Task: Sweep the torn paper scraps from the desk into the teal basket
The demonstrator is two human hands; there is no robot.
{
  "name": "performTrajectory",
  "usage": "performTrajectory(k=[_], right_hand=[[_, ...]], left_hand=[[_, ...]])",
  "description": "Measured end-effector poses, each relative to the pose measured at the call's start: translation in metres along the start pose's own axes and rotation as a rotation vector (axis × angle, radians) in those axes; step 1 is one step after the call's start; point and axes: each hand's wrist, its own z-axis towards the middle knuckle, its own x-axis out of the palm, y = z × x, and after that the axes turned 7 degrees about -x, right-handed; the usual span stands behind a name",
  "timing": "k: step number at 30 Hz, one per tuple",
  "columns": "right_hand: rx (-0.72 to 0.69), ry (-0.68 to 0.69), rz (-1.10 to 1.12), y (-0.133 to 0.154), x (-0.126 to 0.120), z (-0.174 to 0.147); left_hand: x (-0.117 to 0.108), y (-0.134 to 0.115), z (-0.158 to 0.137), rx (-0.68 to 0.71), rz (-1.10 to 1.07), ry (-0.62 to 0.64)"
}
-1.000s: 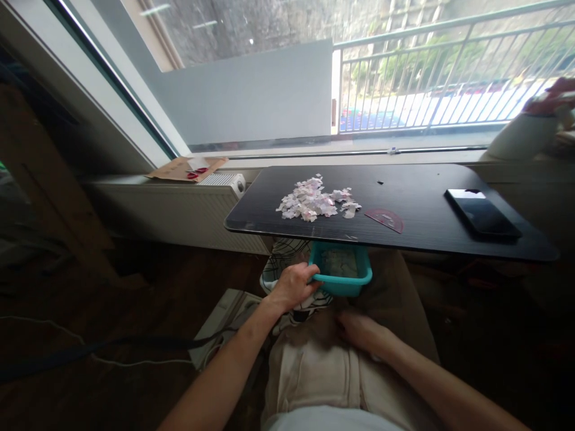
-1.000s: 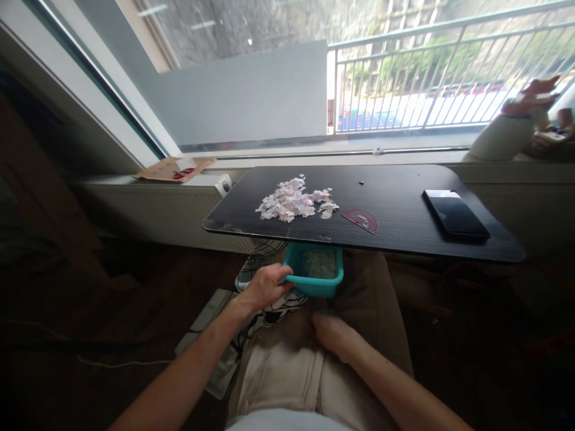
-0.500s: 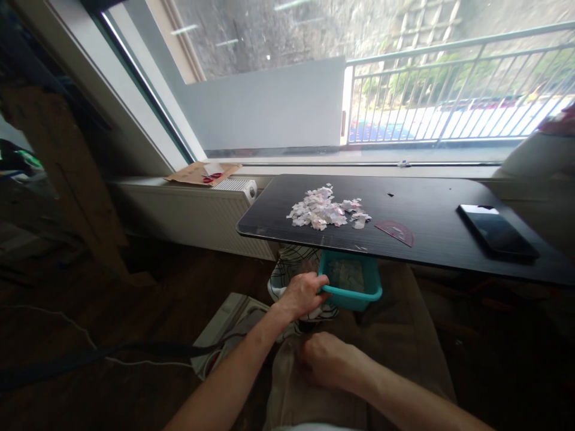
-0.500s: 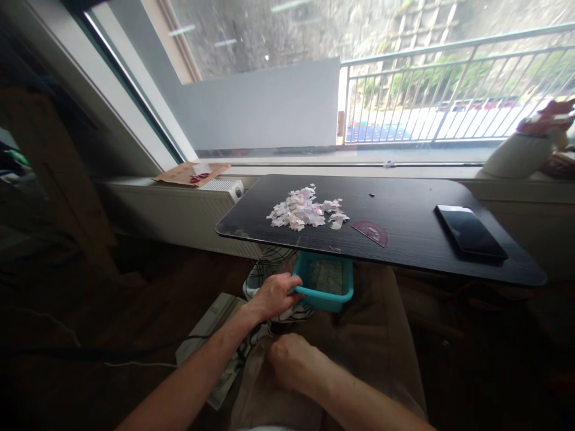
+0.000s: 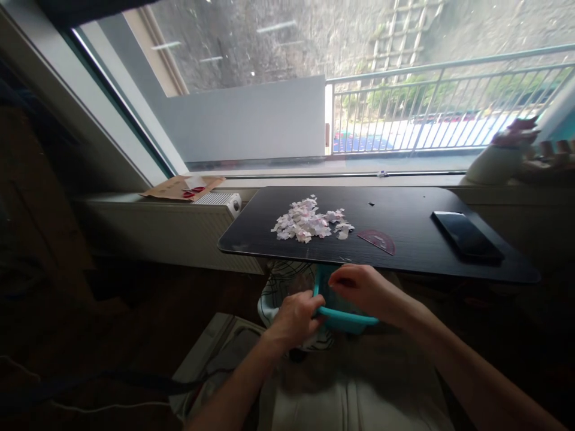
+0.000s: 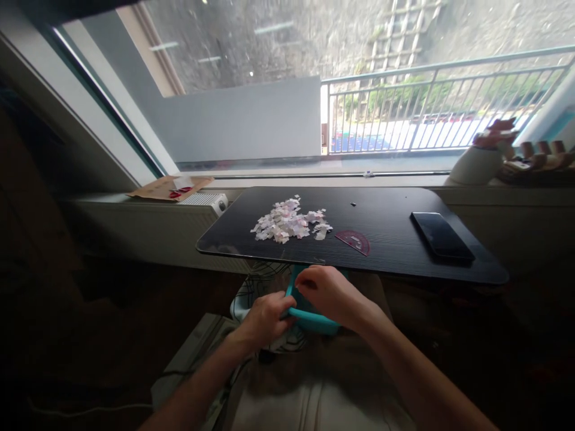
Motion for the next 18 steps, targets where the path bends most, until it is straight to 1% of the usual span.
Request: performTrajectory(k=[2,4,5,7,9,10,12,14,15,16,18], right_hand=[[0.034,0.010,-0.175,0.002,-0.008,0.007],[0.041,0.036,-0.253,0.003,-0.009,0.008],[0.033,0.022,-0.265,0.002,-0.010,0.008],[0.012,-0.052,-0.264,-0.006,-0.014,0.005],[0.036,-0.124,-0.283,-0.022,-0.024,0.005],[0.081,-0.150,-0.323,-0.033,-0.031,0.006],[0.241,-0.187,-0.472,-0.055,-0.045,0.010],[0.426,-0.172,-0.610,-0.075,-0.056,0.015],[0.487,-0.152,-0.647,-0.082,-0.059,0.017],[0.520,-0.133,-0.662,-0.088,-0.062,0.019],[0.523,-0.109,-0.654,-0.095,-0.063,0.023]], left_hand=[[0.000,-0.006,-0.002,-0.002,0.000,-0.008],[0.001,-0.009,-0.005,-0.011,0.001,-0.026],[0.002,-0.009,-0.006,-0.018,0.001,-0.037],[0.008,-0.005,-0.008,-0.037,0.001,-0.058],[0.016,0.002,-0.008,-0.087,-0.019,-0.047],[0.021,0.006,-0.007,-0.101,-0.015,-0.033],[0.029,0.012,-0.003,-0.084,-0.001,0.035],[0.034,0.015,0.001,-0.070,0.022,0.070],[0.035,0.014,0.003,-0.061,0.042,0.089],[0.034,0.013,0.004,-0.057,0.061,0.100],[0.030,0.007,0.004,-0.061,0.078,0.117]])
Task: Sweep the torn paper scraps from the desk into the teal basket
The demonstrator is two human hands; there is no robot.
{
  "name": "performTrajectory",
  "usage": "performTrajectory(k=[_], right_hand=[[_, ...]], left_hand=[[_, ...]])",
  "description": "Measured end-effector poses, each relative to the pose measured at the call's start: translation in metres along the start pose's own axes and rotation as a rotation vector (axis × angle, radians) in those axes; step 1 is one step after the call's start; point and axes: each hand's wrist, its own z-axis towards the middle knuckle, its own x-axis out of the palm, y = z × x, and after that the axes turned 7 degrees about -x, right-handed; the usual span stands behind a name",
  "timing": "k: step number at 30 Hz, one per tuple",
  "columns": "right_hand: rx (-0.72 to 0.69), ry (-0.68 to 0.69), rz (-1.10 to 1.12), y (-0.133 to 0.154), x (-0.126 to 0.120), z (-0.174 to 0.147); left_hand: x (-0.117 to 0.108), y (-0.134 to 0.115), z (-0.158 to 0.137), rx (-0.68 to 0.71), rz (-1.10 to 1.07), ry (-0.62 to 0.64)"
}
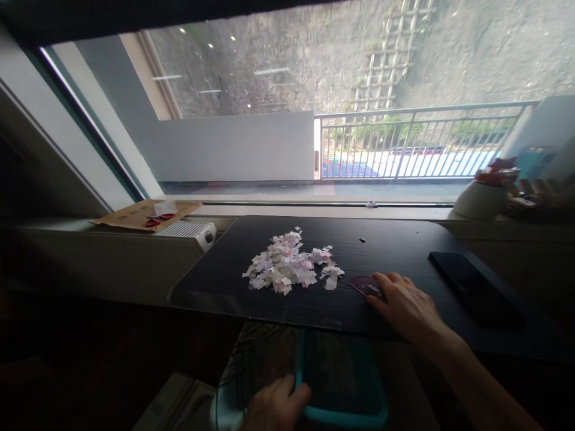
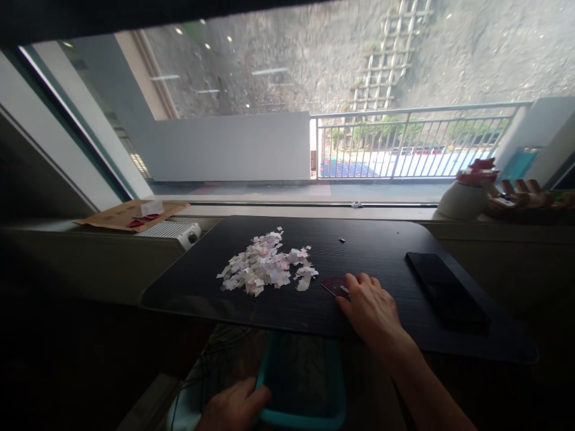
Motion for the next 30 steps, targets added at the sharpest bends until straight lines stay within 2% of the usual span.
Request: performTrajectory(k=[5,8,14,18,22,25,27,30], right_hand=[[0.062,-0.004,0.110,-0.006,0.003,0.007],[0.082,-0.060,0.238,-0.009,0.010,0.003],[-0.061,-0.312,0.665,0.003,0.035,-0.007],[-0.144,-0.365,0.893,0.016,0.041,-0.002],[-0.151,-0.425,0.875,0.021,0.046,0.002],[-0.097,-0.490,0.879,0.023,0.050,0.002],[-0.080,-0.497,0.923,0.025,0.051,0.001],[-0.045,-0.495,0.935,0.025,0.047,0.000]], left_hand=[[-0.011,-0.013,-0.004,-0.072,-0.068,-0.020],[-0.011,-0.012,-0.004,-0.079,-0.076,0.005],[-0.009,-0.009,-0.002,-0.101,-0.058,0.028],[-0.007,-0.011,0.000,-0.091,-0.022,0.025],[-0.007,-0.016,0.000,-0.090,0.007,-0.013],[-0.011,-0.019,-0.001,-0.105,-0.013,0.018],[-0.013,-0.020,-0.001,-0.108,-0.028,0.034],[-0.012,-0.018,-0.002,-0.113,-0.027,-0.007]])
